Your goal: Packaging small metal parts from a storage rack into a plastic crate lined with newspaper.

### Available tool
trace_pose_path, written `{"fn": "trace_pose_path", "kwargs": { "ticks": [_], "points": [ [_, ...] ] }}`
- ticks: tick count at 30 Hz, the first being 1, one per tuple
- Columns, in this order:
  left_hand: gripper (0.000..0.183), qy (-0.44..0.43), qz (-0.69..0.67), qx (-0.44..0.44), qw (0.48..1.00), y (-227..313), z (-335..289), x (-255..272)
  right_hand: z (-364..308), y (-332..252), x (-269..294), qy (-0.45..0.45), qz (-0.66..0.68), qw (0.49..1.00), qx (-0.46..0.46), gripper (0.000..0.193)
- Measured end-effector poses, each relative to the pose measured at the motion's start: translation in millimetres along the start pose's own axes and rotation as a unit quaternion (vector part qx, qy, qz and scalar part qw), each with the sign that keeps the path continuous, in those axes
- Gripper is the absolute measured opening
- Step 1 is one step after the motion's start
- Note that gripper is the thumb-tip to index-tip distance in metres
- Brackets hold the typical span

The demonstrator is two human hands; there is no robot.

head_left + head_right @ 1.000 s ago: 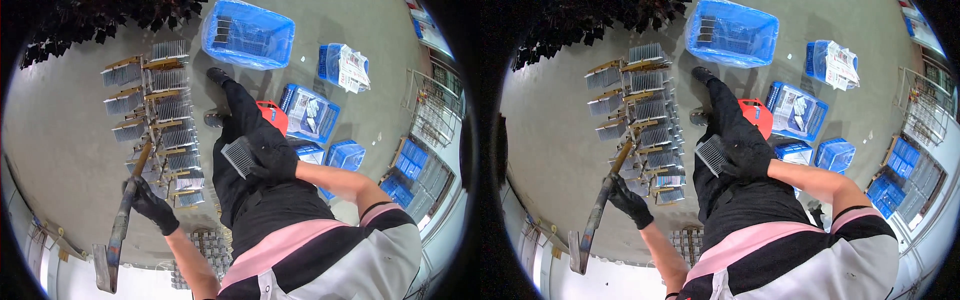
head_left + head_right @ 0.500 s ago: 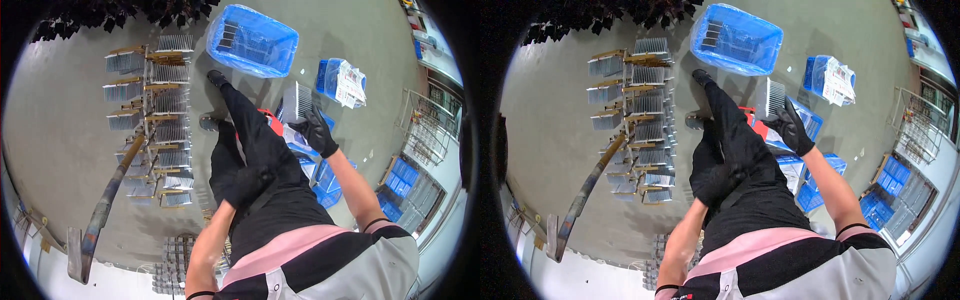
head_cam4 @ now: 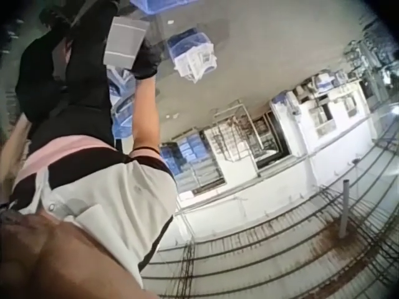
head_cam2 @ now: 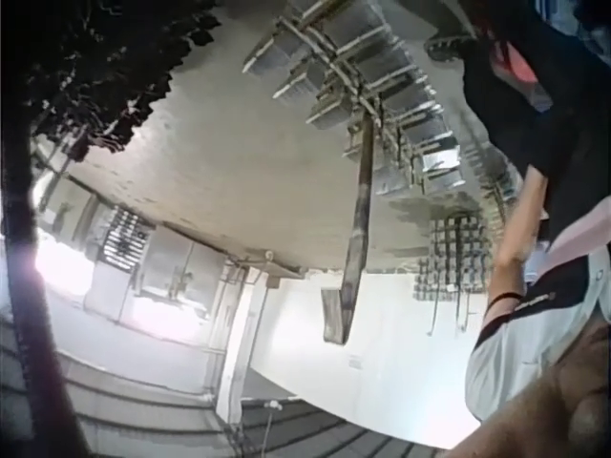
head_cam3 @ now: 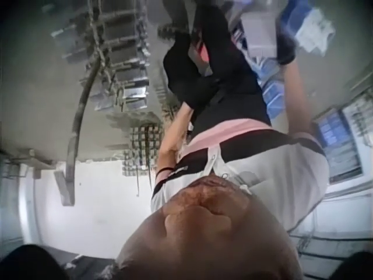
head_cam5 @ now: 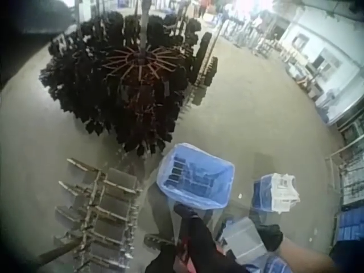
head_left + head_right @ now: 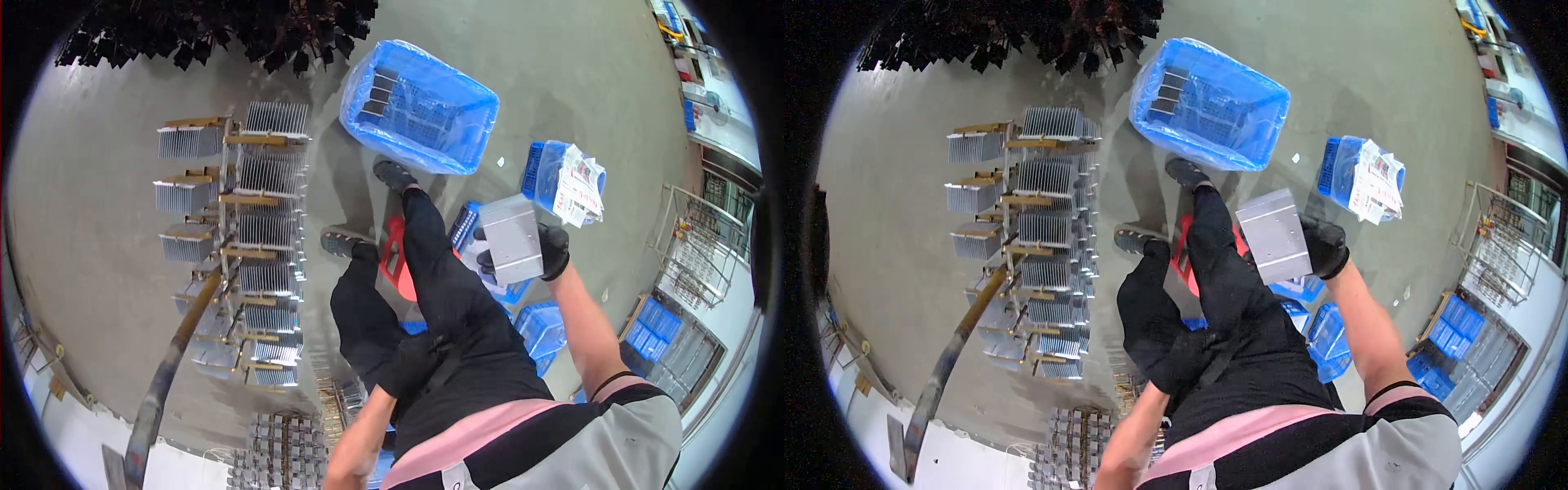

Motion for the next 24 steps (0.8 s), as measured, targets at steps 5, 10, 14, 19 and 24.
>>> {"fn": "trace_pose_path", "kwargs": {
  "ticks": [5,10,14,19,24],
  "points": [
    [0.028,-0.018,-0.009,-0.026,0.999,-16.8,50.2,-35.9,126.7,-65.0,4.7,-0.032,-0.197,0.974,0.107,0.076],
    [0.027,-0.056,-0.12,0.129,0.983,-30.2,131.3,6.6,290.6,-139.1,44.8,0.04,-0.488,0.833,0.257,0.078],
    [0.028,0.302,0.06,0.137,0.942,-144.9,134.4,70.4,420.1,-160.7,134.1,0.106,-0.7,0.602,0.37,0.072],
    [0.031,0.398,0.33,0.047,0.855,-167.3,172.1,123.2,530.3,-124.2,184.3,0.107,-0.839,0.362,0.392,0.062],
    [0.027,0.415,0.489,-0.058,0.765,-175.3,202.1,122.4,570.8,-92.5,189.4,0.123,-0.775,0.36,0.504,0.052]
  ]
}}
Point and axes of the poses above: each hand's wrist, its own z-axis towards the middle knuckle, its own x-axis out of the back of the hand, y = z × x, the point moved 6 cm from there along z, towards the middle knuckle, and after that the axes turned 14 degrees about y, right-handed, at the moved point
